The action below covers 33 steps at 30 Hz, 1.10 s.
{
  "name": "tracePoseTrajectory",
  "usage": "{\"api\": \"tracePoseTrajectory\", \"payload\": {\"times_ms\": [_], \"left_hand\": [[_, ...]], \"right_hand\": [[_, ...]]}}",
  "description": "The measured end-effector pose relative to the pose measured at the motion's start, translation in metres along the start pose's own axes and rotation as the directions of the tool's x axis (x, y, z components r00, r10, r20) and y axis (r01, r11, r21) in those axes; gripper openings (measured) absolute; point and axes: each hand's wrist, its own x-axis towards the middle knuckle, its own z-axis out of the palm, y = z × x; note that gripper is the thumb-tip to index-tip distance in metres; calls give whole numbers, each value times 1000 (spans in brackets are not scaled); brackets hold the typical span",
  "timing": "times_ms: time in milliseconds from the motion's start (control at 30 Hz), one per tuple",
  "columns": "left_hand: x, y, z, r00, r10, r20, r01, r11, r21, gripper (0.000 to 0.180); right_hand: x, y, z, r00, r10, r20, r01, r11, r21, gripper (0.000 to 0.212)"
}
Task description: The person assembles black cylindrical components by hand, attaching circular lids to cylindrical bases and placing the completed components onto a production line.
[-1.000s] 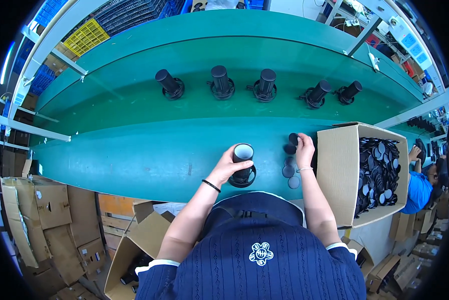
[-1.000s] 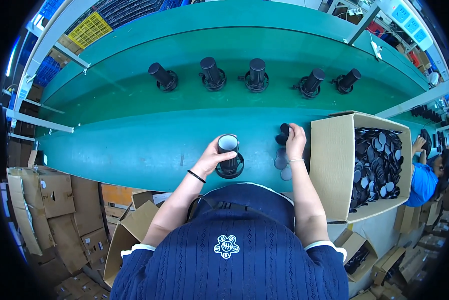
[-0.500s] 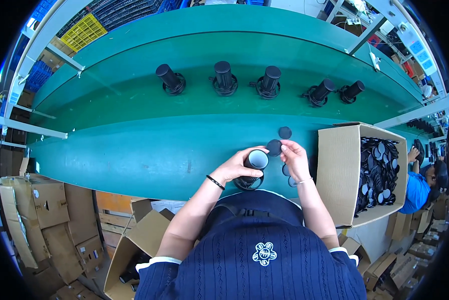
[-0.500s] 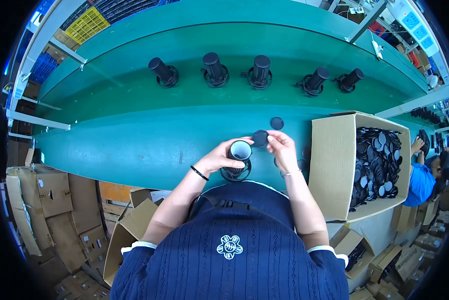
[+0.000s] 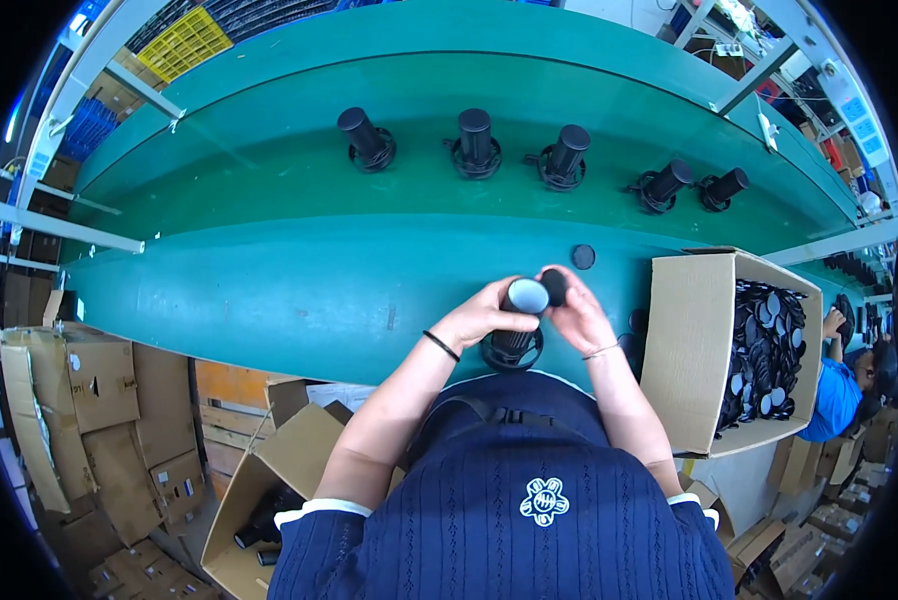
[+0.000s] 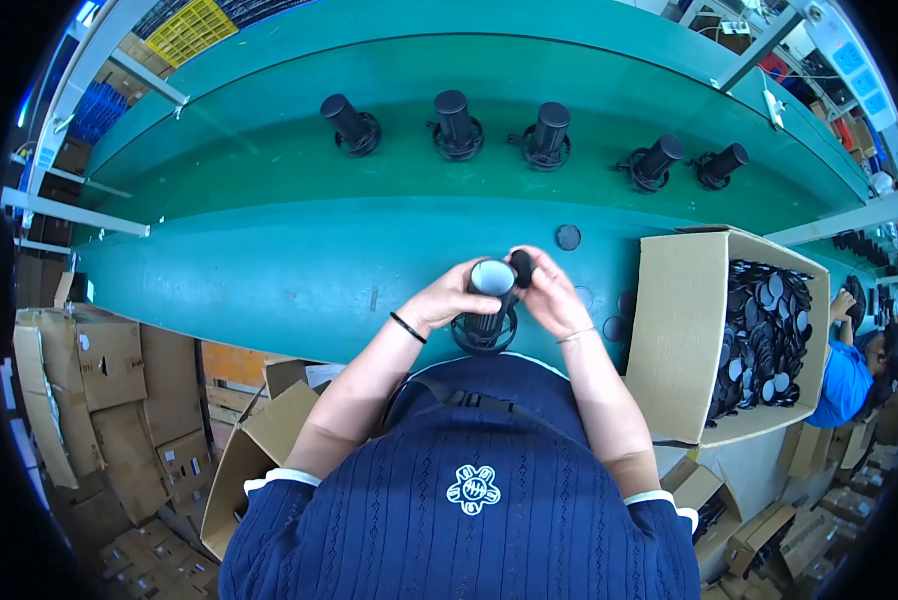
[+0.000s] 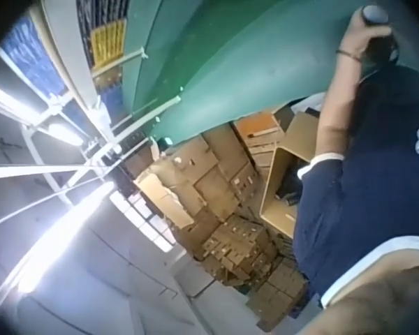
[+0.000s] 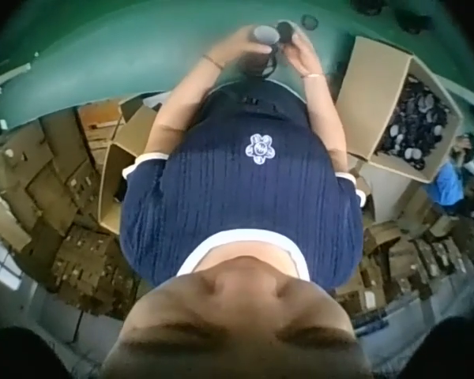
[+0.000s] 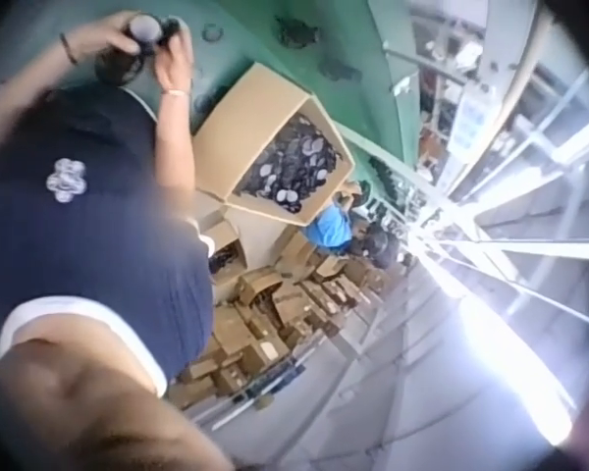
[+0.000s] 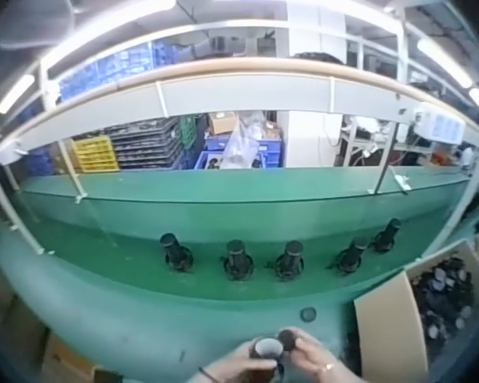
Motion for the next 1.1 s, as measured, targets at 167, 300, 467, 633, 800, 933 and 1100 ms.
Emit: {"api": "tracePoseTrajectory", "payload": {"times_ms": [167, 300, 467, 633, 800, 933, 1100], "left_hand": [[5, -6, -6, 947, 112, -300, -66, 985, 161, 57], [2, -29, -15, 944, 224, -241, -122, 920, 373, 62], [-2, -45, -11, 911, 362, -198, -202, 809, 552, 62], [-3, -49, -3, 876, 439, -199, -189, 692, 697, 63], [-8, -47, 5, 876, 444, -187, -218, 713, 667, 64], [-9, -48, 5, 882, 425, -205, -215, 750, 626, 63], [-10, -50, 6, 838, 508, -199, -261, 694, 671, 61]], "right_hand": [[3, -17, -2, 979, -113, -172, 35, 916, -400, 49], [6, -23, 19, 978, -166, -125, -6, 580, -814, 47], [12, -14, 45, 977, -183, 109, 127, 88, -988, 49], [9, -21, 57, 990, -72, 119, 112, -95, -989, 51], [4, -23, 66, 998, -32, 47, 41, -168, -985, 50], [1, -18, 63, 997, -80, 23, 15, -97, -995, 49], [0, -13, 65, 991, -130, 42, 34, -60, -998, 49]]}}
